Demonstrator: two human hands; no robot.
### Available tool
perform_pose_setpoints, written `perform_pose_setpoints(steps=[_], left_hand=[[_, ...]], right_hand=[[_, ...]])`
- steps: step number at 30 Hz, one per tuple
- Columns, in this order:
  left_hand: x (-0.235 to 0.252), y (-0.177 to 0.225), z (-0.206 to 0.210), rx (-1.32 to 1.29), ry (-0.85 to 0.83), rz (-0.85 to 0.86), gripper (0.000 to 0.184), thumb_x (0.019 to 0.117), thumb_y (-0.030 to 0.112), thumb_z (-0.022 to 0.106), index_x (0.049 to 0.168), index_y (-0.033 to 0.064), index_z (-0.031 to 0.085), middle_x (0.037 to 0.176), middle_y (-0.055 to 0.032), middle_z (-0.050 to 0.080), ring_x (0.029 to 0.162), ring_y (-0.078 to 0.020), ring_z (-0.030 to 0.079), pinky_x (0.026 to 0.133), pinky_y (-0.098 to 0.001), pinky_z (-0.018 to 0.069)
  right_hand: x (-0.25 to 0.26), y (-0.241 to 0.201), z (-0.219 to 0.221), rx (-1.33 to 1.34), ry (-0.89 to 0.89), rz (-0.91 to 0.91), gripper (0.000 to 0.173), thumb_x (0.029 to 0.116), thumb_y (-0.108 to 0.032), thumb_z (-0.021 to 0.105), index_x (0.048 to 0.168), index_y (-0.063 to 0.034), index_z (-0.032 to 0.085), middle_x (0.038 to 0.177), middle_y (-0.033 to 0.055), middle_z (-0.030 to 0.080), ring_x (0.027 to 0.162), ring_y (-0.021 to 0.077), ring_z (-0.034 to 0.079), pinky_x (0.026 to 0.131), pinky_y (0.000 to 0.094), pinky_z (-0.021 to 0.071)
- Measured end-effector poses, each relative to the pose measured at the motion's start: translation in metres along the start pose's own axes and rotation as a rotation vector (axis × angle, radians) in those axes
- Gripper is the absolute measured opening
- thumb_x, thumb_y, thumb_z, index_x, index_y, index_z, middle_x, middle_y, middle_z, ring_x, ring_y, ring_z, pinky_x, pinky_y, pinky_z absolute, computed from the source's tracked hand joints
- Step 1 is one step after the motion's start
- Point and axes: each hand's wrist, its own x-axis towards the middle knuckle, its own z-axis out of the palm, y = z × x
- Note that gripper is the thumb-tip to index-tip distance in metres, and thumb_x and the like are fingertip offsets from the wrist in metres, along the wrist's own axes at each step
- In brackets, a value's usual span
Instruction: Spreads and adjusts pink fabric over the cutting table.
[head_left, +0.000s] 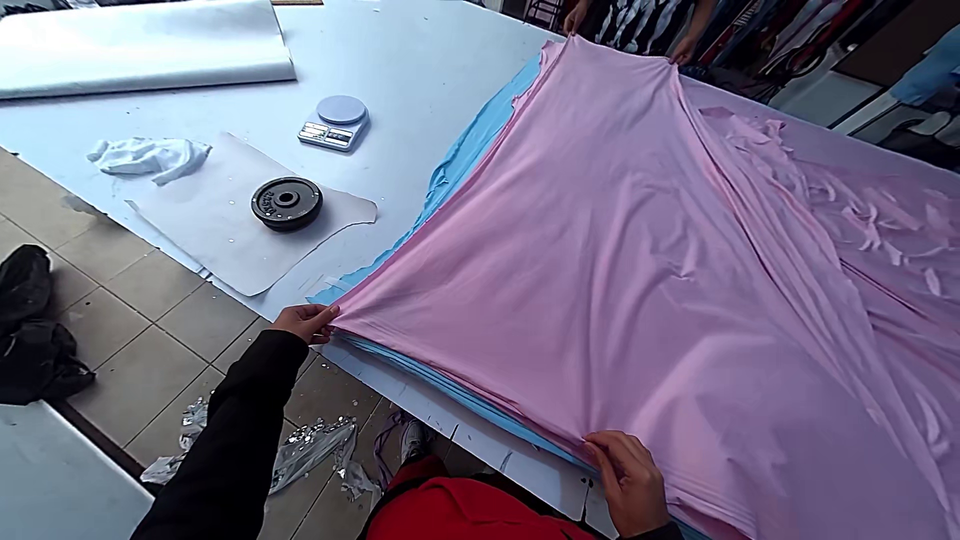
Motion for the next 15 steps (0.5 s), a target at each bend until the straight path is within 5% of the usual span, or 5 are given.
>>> perform_pose_setpoints(steps=[8, 15], left_hand=[[-0.001, 0.002, 0.000, -0.007, -0.005, 0.006, 0.024, 0.1016, 0.023, 0.065, 0.102, -0.0001, 0.068, 0.076, -0.0070, 0.064, 0.062, -0.0107, 0.061, 0.062, -0.0298, 0.0566], [-0.004, 0.001, 0.002, 0.035, 0.014, 0.018, 0.024, 0.1026, 0.024, 0.064, 0.105, -0.0004, 0.068, 0.078, -0.0075, 0.064, 0.064, -0.0112, 0.060, 0.065, -0.0309, 0.0559]], right_hand=[[0.003, 0.007, -0.010, 0.040, -0.021, -0.017, 0.026, 0.0992, -0.038, 0.060, 0.092, -0.0217, 0.079, 0.092, -0.0064, 0.074, 0.090, 0.0113, 0.066, 0.085, 0.0350, 0.0521], [-0.002, 0.020, -0.001, -0.003, -0.174, -0.019, 0.029, 0.0861, -0.050, 0.072, 0.094, -0.0230, 0.079, 0.094, -0.0053, 0.073, 0.090, 0.0151, 0.068, 0.080, 0.0392, 0.0560]])
